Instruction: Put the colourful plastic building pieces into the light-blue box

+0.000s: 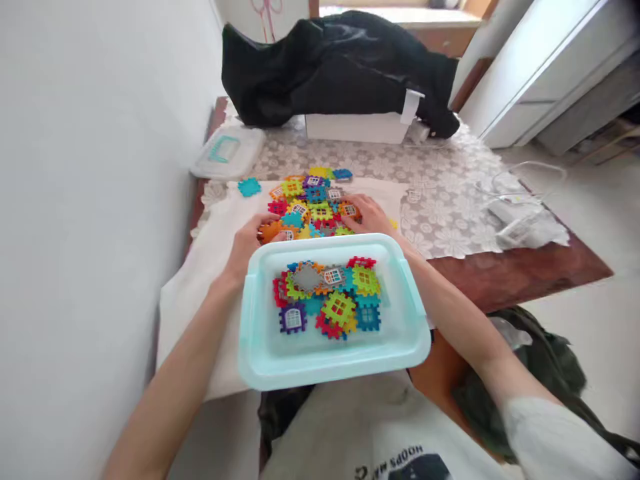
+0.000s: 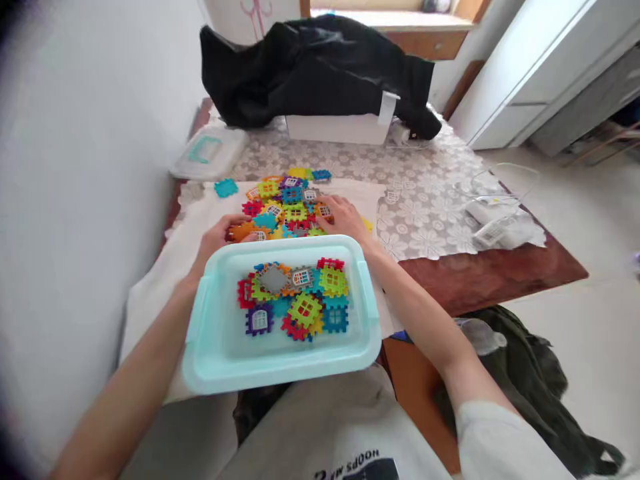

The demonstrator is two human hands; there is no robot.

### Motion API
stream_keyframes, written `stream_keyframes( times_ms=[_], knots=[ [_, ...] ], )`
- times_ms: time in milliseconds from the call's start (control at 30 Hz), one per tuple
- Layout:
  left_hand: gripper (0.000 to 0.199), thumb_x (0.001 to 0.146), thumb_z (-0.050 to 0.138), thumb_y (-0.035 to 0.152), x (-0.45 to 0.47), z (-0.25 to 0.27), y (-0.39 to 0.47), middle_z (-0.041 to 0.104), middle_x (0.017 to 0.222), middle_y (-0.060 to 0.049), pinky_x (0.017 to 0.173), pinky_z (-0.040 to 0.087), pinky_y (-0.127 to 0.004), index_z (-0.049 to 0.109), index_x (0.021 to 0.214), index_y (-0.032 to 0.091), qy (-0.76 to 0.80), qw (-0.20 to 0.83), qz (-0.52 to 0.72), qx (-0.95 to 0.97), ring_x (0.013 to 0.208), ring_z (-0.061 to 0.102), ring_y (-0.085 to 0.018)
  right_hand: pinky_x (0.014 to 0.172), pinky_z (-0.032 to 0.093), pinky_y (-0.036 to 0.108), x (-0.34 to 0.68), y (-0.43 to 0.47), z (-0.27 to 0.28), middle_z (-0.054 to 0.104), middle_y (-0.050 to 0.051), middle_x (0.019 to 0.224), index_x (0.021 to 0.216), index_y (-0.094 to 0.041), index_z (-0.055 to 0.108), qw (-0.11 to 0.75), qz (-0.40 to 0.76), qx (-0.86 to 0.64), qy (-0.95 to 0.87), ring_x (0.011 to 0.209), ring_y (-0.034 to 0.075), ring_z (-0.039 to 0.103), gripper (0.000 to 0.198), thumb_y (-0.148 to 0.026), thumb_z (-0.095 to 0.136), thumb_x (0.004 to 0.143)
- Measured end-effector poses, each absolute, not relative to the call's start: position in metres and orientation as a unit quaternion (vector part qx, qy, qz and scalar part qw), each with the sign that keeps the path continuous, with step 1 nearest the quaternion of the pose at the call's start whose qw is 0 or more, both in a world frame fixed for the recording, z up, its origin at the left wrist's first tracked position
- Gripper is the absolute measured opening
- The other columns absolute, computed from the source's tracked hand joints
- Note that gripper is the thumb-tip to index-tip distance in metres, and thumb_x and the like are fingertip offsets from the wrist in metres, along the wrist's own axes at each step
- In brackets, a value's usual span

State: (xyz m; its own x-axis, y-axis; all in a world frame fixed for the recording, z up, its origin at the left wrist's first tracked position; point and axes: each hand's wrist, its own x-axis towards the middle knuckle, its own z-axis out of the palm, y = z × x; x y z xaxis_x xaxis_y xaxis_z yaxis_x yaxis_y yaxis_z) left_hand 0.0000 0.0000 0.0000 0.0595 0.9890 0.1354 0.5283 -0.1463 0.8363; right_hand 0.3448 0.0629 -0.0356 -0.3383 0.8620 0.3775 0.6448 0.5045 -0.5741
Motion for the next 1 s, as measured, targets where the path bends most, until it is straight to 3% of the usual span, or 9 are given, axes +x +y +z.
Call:
stream_keyframes(
  times_ms=[100, 233, 400, 533, 633, 867, 1000],
  knots=[
    [0.057, 0.085, 0.091, 0.057, -0.0023, -0.0006, -0.0009, 0.083, 0.124, -0.005, 0.089, 0.064, -0.038, 0.078, 0.132, 0.028, 0.57, 0.322, 0.378, 0.655, 0.106, 0.079, -0.029, 0.123, 0.055, 0.056, 0.344, 0.0629, -0.0347, 0.071, 0.014, 0.143, 0.144, -0.024, 0.071, 0.353, 0.157, -0.484, -0.785, 0.136, 0.036, 0.066, 0.046, -0.034, 0.071, 0.099],
    [0.053, 0.084, 0.09, 0.058, 0.0001, 0.002, -0.0023, 0.084, 0.116, -0.004, 0.072, 0.061, -0.034, 0.08, 0.126, 0.027, 0.568, 0.346, 0.396, 0.633, 0.085, 0.076, -0.023, 0.119, 0.057, 0.053, 0.3436, 0.0629, -0.0347, 0.068, 0.014, 0.137, 0.137, -0.023, 0.073, 0.388, 0.145, -0.497, -0.762, 0.127, 0.034, 0.068, 0.044, -0.032, 0.077, 0.095],
    [0.052, 0.085, 0.087, 0.059, 0.0045, 0.0073, -0.0037, 0.085, 0.115, -0.006, 0.057, 0.051, -0.029, 0.08, 0.125, 0.027, 0.584, 0.319, 0.43, 0.61, 0.072, 0.068, -0.018, 0.118, 0.053, 0.059, 0.3417, 0.064, -0.0357, 0.069, 0.017, 0.136, 0.129, -0.022, 0.071, 0.359, 0.143, -0.517, -0.763, 0.127, 0.037, 0.067, 0.031, -0.031, 0.071, 0.099],
    [0.054, 0.087, 0.085, 0.06, 0.0029, 0.0067, -0.0043, 0.085, 0.11, -0.005, 0.058, 0.052, -0.03, 0.079, 0.129, 0.027, 0.58, 0.323, 0.425, 0.615, 0.073, 0.069, -0.019, 0.119, 0.049, 0.066, 0.3401, 0.0638, -0.0331, 0.071, 0.018, 0.14, 0.135, -0.022, 0.068, 0.304, 0.146, -0.522, -0.783, 0.134, 0.04, 0.064, 0.034, -0.028, 0.054, 0.105],
    [0.055, 0.085, 0.088, 0.062, 0.0009, 0.006, -0.0045, 0.085, 0.109, -0.005, 0.06, 0.053, -0.031, 0.079, 0.126, 0.027, 0.575, 0.328, 0.395, 0.636, 0.073, 0.068, -0.02, 0.116, 0.05, 0.064, 0.3401, 0.0633, -0.0305, 0.072, 0.017, 0.139, 0.139, -0.022, 0.069, 0.285, 0.148, -0.52, -0.792, 0.132, 0.039, 0.065, 0.045, -0.017, 0.045, 0.101],
    [0.049, 0.081, 0.09, 0.063, -0.0016, 0.0062, -0.0026, 0.083, 0.106, -0.003, 0.067, 0.056, -0.033, 0.076, 0.109, 0.026, 0.578, 0.308, 0.379, 0.654, 0.071, 0.068, -0.02, 0.115, 0.052, 0.057, 0.3397, 0.0631, -0.0318, 0.073, 0.017, 0.129, 0.127, -0.022, 0.072, 0.331, 0.13, -0.495, -0.793, 0.125, 0.035, 0.069, 0.037, -0.016, 0.043, 0.104],
    [0.045, 0.085, 0.089, 0.059, -0.0044, 0.0034, -0.001, 0.083, 0.104, -0.002, 0.069, 0.056, -0.033, 0.076, 0.113, 0.027, 0.572, 0.325, 0.365, 0.659, 0.076, 0.073, -0.021, 0.113, 0.054, 0.054, 0.3402, 0.0632, -0.0339, 0.074, 0.016, 0.127, 0.127, -0.022, 0.073, 0.348, 0.128, -0.482, -0.794, 0.122, 0.034, 0.07, 0.037, -0.018, 0.044, 0.105]
  ],
)
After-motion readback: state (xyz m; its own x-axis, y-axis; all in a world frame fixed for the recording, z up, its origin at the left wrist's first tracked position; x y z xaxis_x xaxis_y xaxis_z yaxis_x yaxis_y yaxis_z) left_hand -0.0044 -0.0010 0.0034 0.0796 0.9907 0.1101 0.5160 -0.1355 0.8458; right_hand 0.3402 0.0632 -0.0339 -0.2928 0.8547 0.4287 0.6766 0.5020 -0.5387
